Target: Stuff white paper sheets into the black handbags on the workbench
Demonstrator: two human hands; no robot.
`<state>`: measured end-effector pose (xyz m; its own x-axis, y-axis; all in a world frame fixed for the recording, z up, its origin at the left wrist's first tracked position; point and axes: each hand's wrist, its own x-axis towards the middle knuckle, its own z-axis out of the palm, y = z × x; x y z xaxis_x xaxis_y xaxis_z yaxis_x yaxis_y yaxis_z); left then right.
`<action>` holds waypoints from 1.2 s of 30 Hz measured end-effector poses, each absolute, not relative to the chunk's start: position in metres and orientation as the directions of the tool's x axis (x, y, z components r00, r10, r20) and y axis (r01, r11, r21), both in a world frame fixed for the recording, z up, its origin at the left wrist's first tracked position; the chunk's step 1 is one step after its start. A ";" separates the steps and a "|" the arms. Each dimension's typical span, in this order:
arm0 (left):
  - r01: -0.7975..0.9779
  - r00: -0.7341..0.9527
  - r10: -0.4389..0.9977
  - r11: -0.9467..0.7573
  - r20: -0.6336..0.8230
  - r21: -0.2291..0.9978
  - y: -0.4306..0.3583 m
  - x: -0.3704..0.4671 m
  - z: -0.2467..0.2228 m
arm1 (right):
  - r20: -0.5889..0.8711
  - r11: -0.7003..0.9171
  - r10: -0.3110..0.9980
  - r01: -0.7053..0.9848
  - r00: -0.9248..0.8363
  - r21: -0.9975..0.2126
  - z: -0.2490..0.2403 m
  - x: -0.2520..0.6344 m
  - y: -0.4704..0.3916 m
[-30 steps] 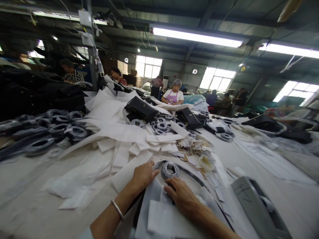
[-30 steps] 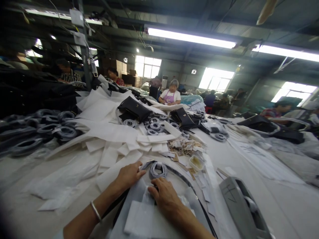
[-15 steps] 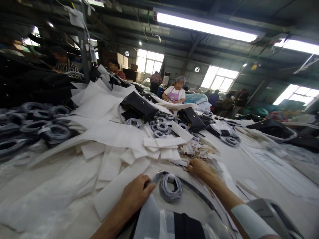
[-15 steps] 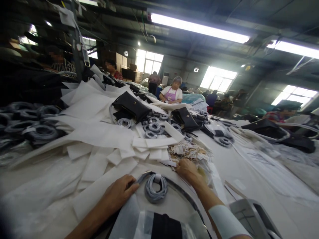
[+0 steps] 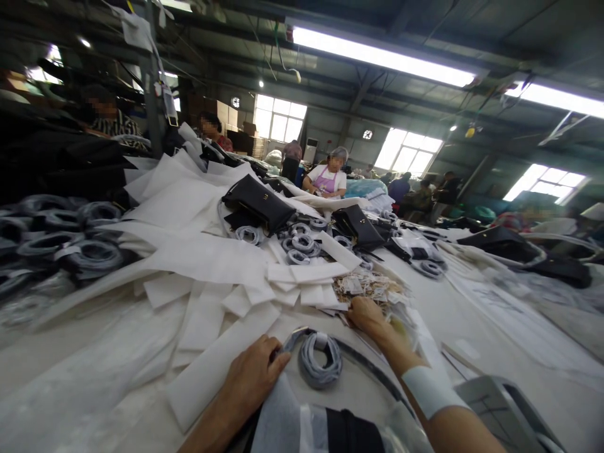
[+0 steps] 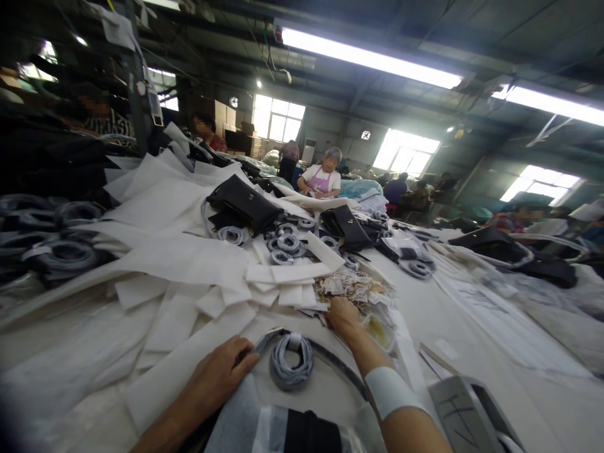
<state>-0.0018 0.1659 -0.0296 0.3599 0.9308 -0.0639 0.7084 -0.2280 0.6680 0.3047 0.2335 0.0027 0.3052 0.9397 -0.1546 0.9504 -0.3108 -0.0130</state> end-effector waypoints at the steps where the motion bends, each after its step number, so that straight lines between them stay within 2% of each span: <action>1: 0.710 0.361 0.930 -0.229 -0.066 0.666 0.166 -0.002 -0.030 | -0.139 -0.318 0.940 0.948 0.313 -0.017 0.002 0.303 0.235; 5: 0.708 0.378 0.923 -0.242 -0.067 0.663 0.170 -0.002 -0.034 | -0.070 -0.352 0.935 0.935 0.349 -0.050 -0.002 0.301 0.239; 13: 0.688 0.431 0.898 -0.268 -0.083 0.674 0.181 -0.006 -0.050 | -0.033 -0.442 0.896 0.880 0.443 -0.176 -0.010 0.301 0.243; 17: 0.647 0.450 0.891 -0.279 -0.060 0.709 0.184 -0.007 -0.054 | -0.016 -0.467 0.874 0.831 0.485 -0.301 -0.006 0.309 0.242; 20: 0.640 0.440 0.897 -0.273 -0.051 0.719 0.184 -0.007 -0.056 | 0.019 -0.464 0.849 0.762 0.528 -0.451 0.009 0.322 0.242; 25: 0.635 0.436 0.899 -0.280 -0.034 0.720 0.182 -0.006 -0.050 | 0.044 -0.315 0.828 0.528 0.559 -0.789 0.051 0.346 0.240; 28: 0.628 0.443 0.896 -0.290 -0.025 0.722 0.179 -0.007 -0.044 | 0.052 -0.163 0.834 0.336 0.549 -0.928 0.074 0.355 0.235; 32: 0.630 0.435 0.900 -0.273 -0.039 0.728 0.177 -0.007 -0.040 | 0.074 0.000 0.840 0.138 0.537 -0.990 0.096 0.362 0.225; 36: 0.631 0.429 0.902 -0.273 -0.035 0.726 0.177 -0.007 -0.041 | 0.169 0.162 0.816 0.062 0.553 -0.985 0.112 0.366 0.216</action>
<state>-0.0071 0.1767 -0.0407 0.4294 0.9024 -0.0347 0.6313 -0.2725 0.7261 0.3659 0.2161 0.1119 0.5532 0.8156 0.1695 0.0623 0.1624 -0.9848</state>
